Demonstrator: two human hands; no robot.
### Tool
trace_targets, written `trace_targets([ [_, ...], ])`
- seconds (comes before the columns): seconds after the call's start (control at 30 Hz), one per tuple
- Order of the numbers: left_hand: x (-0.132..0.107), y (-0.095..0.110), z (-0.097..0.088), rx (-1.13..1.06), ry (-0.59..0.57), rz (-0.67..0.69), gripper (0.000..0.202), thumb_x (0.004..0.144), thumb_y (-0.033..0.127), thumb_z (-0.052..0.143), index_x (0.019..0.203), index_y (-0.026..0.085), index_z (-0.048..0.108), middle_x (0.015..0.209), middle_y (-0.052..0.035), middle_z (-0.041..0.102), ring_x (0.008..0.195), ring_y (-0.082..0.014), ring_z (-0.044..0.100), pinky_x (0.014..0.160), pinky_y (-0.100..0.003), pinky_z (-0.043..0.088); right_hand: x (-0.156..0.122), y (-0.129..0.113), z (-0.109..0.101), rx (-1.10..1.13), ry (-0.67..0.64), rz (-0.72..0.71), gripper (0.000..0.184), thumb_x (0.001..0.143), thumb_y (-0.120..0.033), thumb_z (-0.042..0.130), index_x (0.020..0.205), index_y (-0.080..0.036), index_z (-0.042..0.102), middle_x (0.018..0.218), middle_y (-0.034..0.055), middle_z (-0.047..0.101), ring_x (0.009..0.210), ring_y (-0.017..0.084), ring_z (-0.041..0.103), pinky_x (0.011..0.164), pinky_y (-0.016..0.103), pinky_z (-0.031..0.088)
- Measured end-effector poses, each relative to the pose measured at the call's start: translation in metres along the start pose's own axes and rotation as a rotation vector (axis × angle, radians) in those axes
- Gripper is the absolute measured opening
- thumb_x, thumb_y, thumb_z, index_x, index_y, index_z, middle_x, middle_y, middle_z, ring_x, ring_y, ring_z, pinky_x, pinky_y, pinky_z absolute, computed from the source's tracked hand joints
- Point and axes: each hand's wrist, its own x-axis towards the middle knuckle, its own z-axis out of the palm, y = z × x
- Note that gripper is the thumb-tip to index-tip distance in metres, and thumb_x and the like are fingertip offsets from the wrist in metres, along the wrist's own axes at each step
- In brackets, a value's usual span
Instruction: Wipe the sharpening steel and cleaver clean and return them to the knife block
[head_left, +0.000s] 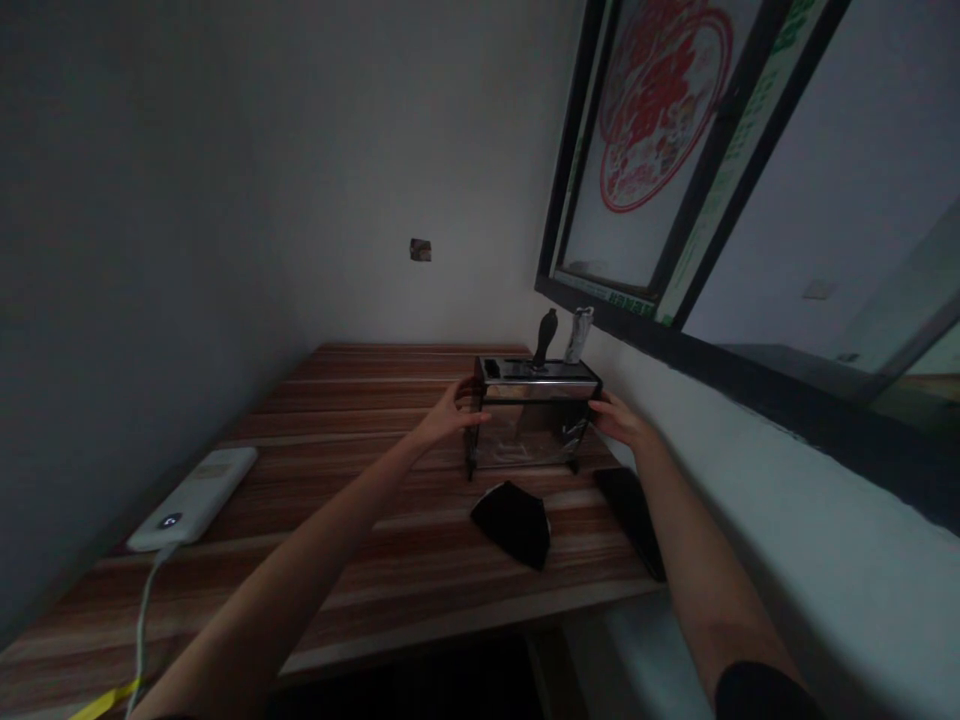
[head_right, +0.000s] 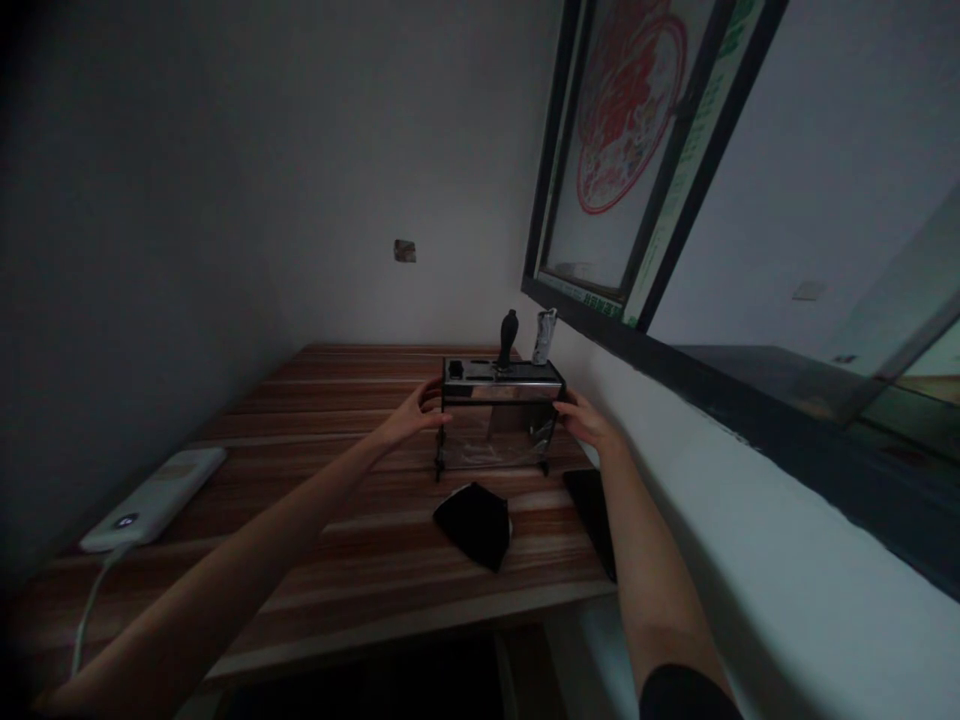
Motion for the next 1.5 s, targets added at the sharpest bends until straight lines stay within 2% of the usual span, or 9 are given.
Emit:
trace_targets([
  [0.27,-0.005,-0.009,-0.004,0.075,0.042,0.003,0.086,0.060,0.037,0.077,0.133,0.021,0.035,0.141,-0.0166,0.037,0.131,-0.0281,0.034,0.106,-0.046,0.027,-0.011,-0.003,0.007,-0.045,0.055,-0.026,0.045,0.055,-0.040,0.077,0.097,-0.029,0.063,0.103,-0.0006,0.068,0.092,0.019,0.063,0.081,0.032,0.049],
  [0.4,-0.021,0.002,-0.006,0.149,0.201,0.110,0.063,0.073,0.038,0.066,0.128,0.022,0.040,0.136,-0.0141,0.042,0.127,-0.0251,0.039,0.102,-0.043,0.032,-0.030,-0.012,0.017,-0.125,0.150,-0.080,0.055,0.060,-0.046,0.075,0.109,-0.030,0.058,0.116,0.0010,0.062,0.102,0.020,0.059,0.085,0.032,0.048],
  [0.53,-0.055,0.028,0.002,0.228,0.336,0.230,0.034,0.079,0.033,0.058,0.110,0.019,0.053,0.112,-0.0085,0.058,0.104,-0.0192,0.055,0.092,-0.034,0.042,-0.061,-0.011,0.032,-0.267,0.327,-0.126,0.044,0.074,-0.053,0.061,0.111,-0.029,0.054,0.111,0.0028,0.063,0.100,0.019,0.059,0.081,0.031,0.049],
  [0.6,-0.075,0.037,0.010,0.284,0.247,0.198,0.026,0.082,0.033,0.054,0.104,0.019,0.057,0.097,-0.0051,0.062,0.090,-0.0170,0.059,0.084,-0.031,0.046,-0.081,-0.006,0.046,-0.373,0.343,-0.111,0.039,0.078,-0.055,0.055,0.103,-0.025,0.057,0.096,0.0046,0.066,0.088,0.020,0.062,0.076,0.031,0.050],
  [0.67,-0.094,0.040,0.022,0.377,0.046,0.143,0.022,0.084,0.031,0.052,0.101,0.019,0.059,0.089,-0.0038,0.064,0.081,-0.0160,0.060,0.078,-0.029,0.047,-0.101,0.002,0.064,-0.502,0.285,-0.067,0.037,0.077,-0.055,0.055,0.091,-0.022,0.062,0.080,0.0048,0.067,0.075,0.020,0.063,0.069,0.032,0.050],
  [0.8,-0.120,0.026,0.045,0.749,-0.280,0.113,0.018,0.080,0.021,0.055,0.096,0.021,0.062,0.098,-0.0052,0.064,0.093,-0.0203,0.059,0.086,-0.033,0.044,-0.139,0.021,0.100,-0.807,0.206,0.032,0.023,0.072,-0.045,0.065,0.071,-0.023,0.066,0.073,0.0048,0.069,0.075,0.023,0.064,0.069,0.031,0.045],
  [0.9,-0.130,0.009,0.056,0.926,-0.305,0.125,0.028,0.079,0.017,0.055,0.106,0.021,0.059,0.115,-0.0073,0.058,0.106,-0.0222,0.053,0.094,-0.036,0.040,-0.158,0.034,0.119,-0.984,0.213,0.108,0.022,0.074,-0.043,0.064,0.065,-0.023,0.064,0.068,0.0050,0.068,0.071,0.022,0.064,0.063,0.029,0.042],
  [1.1,-0.136,-0.007,0.063,0.988,-0.357,0.149,0.027,0.078,0.013,0.054,0.105,0.020,0.059,0.112,-0.0082,0.056,0.108,-0.0220,0.050,0.095,-0.036,0.040,-0.161,0.049,0.135,-1.146,0.206,0.131,0.017,0.077,-0.037,0.061,0.070,-0.022,0.061,0.072,0.0048,0.067,0.072,0.022,0.064,0.060,0.027,0.039],
  [1.5,-0.126,-0.016,0.087,0.793,-0.411,0.162,0.028,0.079,0.012,0.053,0.098,0.024,0.069,0.106,-0.0049,0.060,0.104,-0.0196,0.053,0.096,-0.035,0.040,-0.152,0.059,0.103,-1.160,0.323,0.082,0.010,0.081,-0.026,0.051,0.083,-0.021,0.060,0.077,0.0044,0.069,0.071,0.020,0.065,0.061,0.027,0.043],
])
